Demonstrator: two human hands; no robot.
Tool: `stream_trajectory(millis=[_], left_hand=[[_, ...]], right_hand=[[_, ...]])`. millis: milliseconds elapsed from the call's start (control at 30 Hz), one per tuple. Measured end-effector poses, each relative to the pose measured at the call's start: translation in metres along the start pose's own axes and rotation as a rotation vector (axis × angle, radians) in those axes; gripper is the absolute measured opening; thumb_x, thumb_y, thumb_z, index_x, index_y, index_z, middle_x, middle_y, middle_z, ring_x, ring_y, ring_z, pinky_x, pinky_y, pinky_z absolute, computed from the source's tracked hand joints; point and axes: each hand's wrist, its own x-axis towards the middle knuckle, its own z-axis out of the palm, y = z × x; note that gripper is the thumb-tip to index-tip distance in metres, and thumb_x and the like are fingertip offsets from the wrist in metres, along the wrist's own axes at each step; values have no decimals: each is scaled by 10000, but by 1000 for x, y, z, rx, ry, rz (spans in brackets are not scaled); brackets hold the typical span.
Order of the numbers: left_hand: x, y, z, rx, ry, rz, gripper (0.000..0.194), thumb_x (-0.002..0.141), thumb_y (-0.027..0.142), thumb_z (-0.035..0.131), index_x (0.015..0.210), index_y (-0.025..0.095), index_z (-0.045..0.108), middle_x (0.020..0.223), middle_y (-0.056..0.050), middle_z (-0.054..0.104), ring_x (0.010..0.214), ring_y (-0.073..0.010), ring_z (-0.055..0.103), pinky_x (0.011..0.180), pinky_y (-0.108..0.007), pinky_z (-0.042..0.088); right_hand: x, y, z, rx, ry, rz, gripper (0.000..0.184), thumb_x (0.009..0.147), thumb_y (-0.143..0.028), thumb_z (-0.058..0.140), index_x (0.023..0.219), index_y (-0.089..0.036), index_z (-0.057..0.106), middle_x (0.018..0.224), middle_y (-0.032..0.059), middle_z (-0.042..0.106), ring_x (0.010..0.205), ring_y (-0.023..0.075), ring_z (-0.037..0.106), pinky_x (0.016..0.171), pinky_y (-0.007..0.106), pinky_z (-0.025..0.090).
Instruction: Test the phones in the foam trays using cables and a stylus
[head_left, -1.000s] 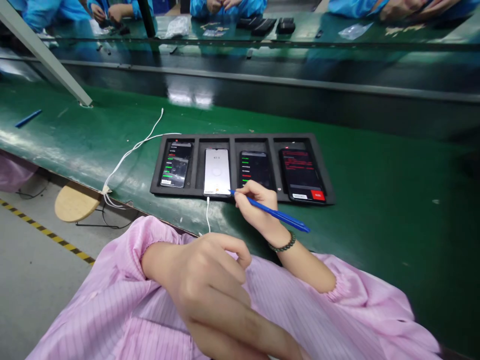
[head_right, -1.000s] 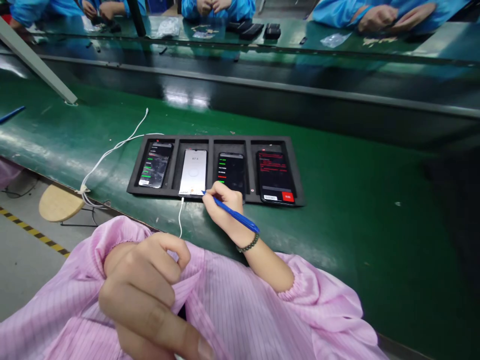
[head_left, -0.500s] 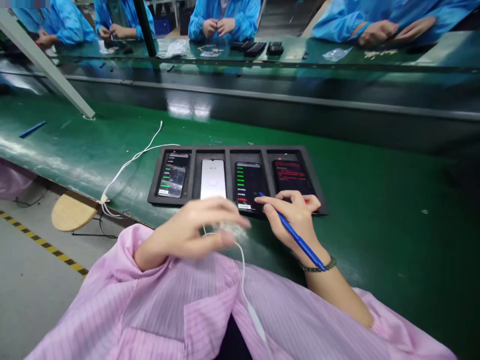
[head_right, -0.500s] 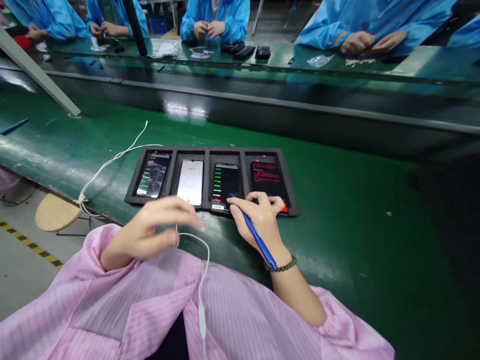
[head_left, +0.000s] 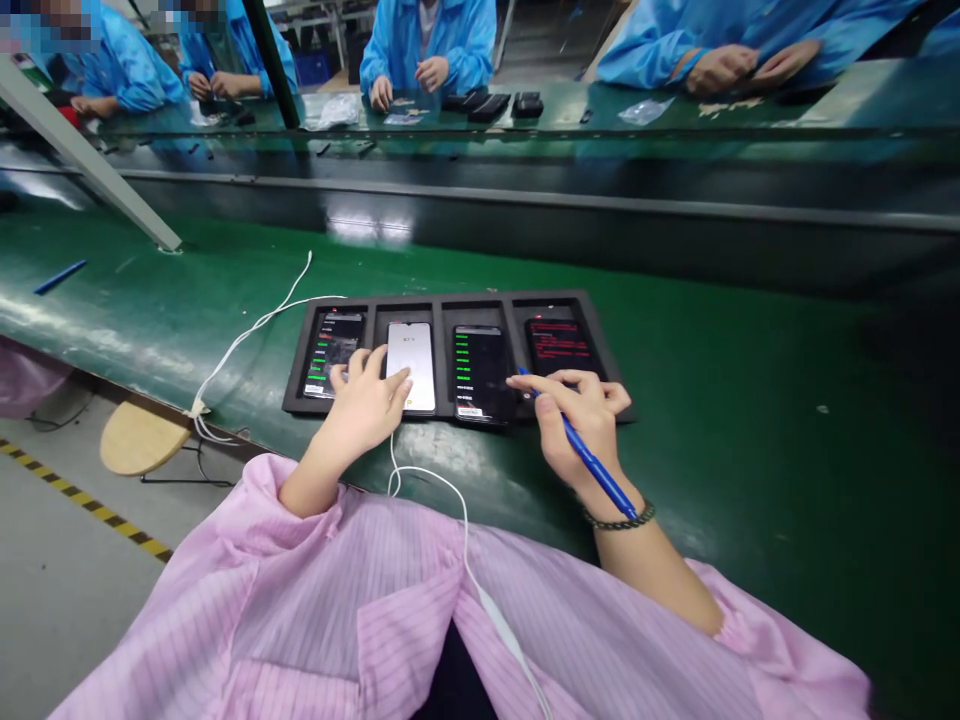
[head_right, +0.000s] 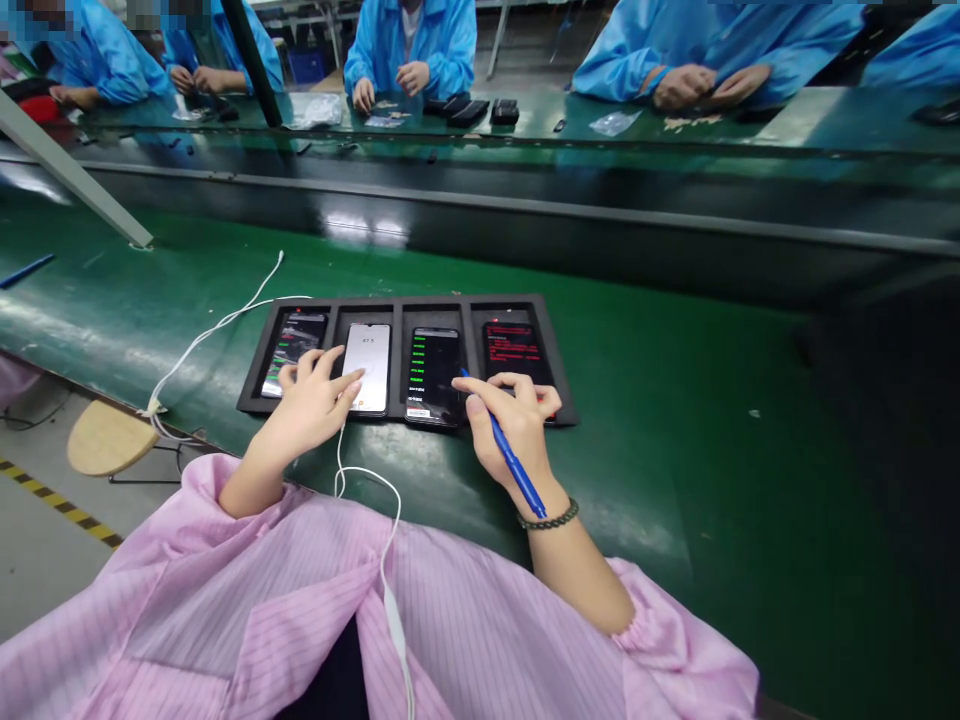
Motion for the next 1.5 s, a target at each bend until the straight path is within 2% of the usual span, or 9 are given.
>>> stream_trajectory(millis=[200,333,433,633,867,1000,1167,1267,1500], left_hand=[[-3,2,2,-64,108,71,431,1064,362,373,1396,287,638,1593,-128,437,1416,-374,370,1085,-626,356],[-21,-11,1,-107,239,56,407,1051,419,416,1230,208,715,1260,-141,645,1178,-315,540,978,-491,454],[-30,-17,6,-109,281,39,413,1041,431,440,1170,164,728,1128,-140,647,1044,-281,569,935,-439,479],[-16,-12,17,-13,155,-56,420,1038,315,413,1363,236,666,1343,-175,550,1225,-352,476,1000,-540,418],[-17,-6,11,-74,124,58,435,1034,305,382,1379,313,646,1503,-136,478,1332,-361,407,1018,-573,377],[-32,-5,0,-20,165,-41,403,1038,326,392,1253,193,705,1270,-165,648,1177,-330,559,964,-485,421],[-38,2,-4,-45,-124,-192,464,1050,486,421,970,166,748,862,-96,735,876,-273,705,741,-346,469],[-34,9,1,0,-186,-241,449,1034,527,464,1005,173,740,897,-102,763,913,-302,735,697,-336,471],[-31,10,9,68,-186,-183,339,1058,332,429,1025,150,713,979,-107,778,961,-291,749,711,-325,464]], right_hand=[[0,-1,0,1,-2,31,465,1064,-373,335,1029,-240,779,874,61,703,902,251,611,894,446,281],[-2,-1,1,18,0,26,443,1070,-389,357,1029,-249,775,872,47,706,903,238,616,889,435,284],[-3,-1,5,10,-39,45,453,1067,-391,348,1036,-254,778,891,55,703,926,243,608,904,443,280],[-3,-3,7,22,-42,46,462,1066,-397,341,1036,-250,778,909,60,704,936,241,608,917,443,276],[-3,-4,5,32,-49,85,465,1051,-398,338,1036,-257,781,913,67,717,955,261,605,933,462,273],[-3,-3,3,38,-106,148,455,1038,-394,343,1051,-264,779,954,76,725,992,284,590,964,489,257],[-2,-4,5,28,-148,156,483,1046,-423,325,1046,-259,780,970,77,733,1011,281,591,966,476,254],[-2,-6,7,21,-158,143,480,1050,-424,325,1056,-260,776,976,74,734,1022,276,595,959,466,251],[-2,-5,8,0,-122,84,463,1060,-385,322,1067,-252,766,975,70,726,1010,266,595,954,465,251]])
